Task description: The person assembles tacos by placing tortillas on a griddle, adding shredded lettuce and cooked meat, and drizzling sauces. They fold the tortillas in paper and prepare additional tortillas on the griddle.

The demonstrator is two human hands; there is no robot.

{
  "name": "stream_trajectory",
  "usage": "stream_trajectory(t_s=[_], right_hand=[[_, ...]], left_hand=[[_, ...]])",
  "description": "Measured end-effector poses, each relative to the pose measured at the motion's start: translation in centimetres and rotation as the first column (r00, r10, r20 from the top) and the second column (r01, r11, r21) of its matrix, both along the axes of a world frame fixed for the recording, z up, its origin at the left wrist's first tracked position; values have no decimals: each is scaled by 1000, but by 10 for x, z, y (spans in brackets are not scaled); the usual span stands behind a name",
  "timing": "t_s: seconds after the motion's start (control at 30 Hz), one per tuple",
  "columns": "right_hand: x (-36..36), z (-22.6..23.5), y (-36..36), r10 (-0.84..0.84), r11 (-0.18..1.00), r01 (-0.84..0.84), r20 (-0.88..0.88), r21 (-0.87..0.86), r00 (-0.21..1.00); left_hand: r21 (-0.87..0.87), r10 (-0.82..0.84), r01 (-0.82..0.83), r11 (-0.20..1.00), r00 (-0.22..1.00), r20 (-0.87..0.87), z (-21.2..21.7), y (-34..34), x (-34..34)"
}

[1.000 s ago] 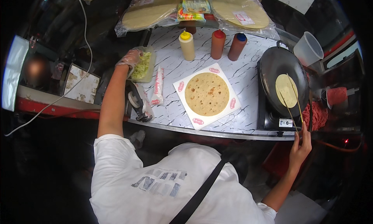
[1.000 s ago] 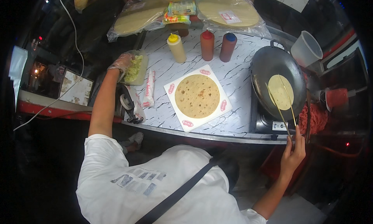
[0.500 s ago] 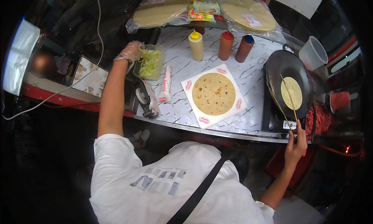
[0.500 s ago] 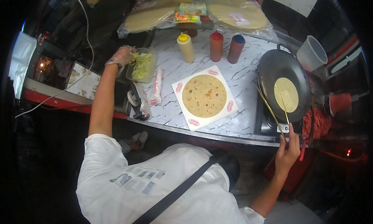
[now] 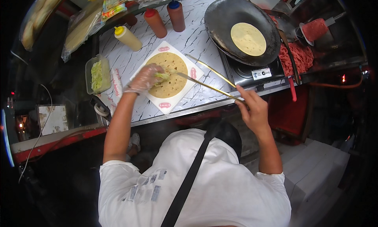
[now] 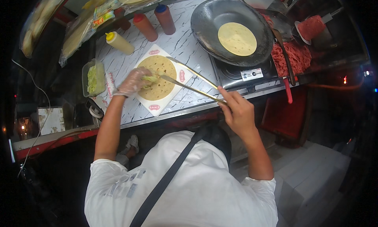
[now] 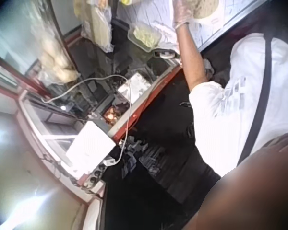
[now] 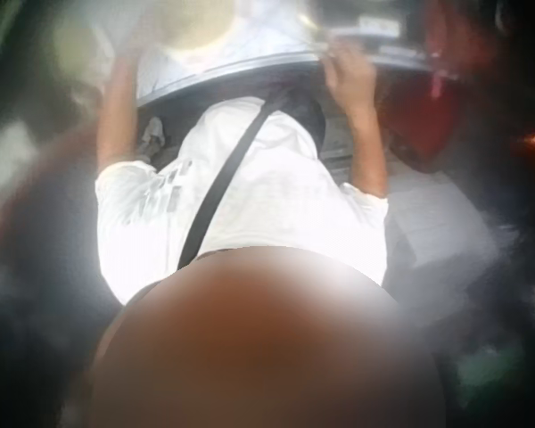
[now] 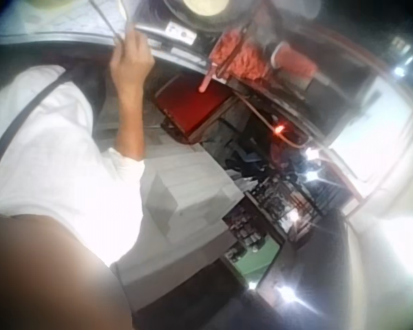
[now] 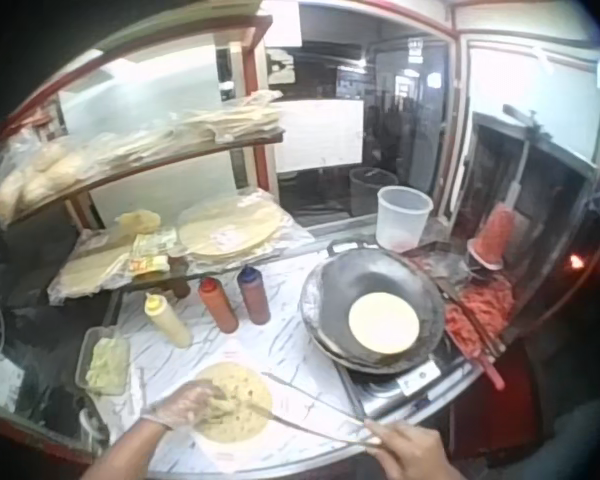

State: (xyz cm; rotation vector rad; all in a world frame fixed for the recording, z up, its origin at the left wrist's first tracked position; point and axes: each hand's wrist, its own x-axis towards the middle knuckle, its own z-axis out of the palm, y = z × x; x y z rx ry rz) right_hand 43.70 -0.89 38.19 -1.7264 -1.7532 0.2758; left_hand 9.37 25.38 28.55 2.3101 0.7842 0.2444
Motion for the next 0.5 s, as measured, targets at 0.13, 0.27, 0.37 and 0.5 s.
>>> stream_trajectory(t_s=[0.13, 0.27, 0.37, 0.5], right_hand=[[-7, -18, -8, -5, 995, 3, -22, -96, 1000], [-30, -44, 1, -56, 994, 50, -58, -102, 997], [-59, -61, 26, 9, 993, 2, 87, -121, 996], [-73, -66, 44, 10, 995, 7, 166, -103, 986]], left_hand=[[95, -3, 14, 995, 994, -108, -20, -13, 4], [-9, 93, -92, 996, 992, 85, -22, -10, -25], [180, 111, -118, 977, 993, 51, -32, -11, -33], [327, 119, -127, 936, 992, 44, -40, -7, -34]])
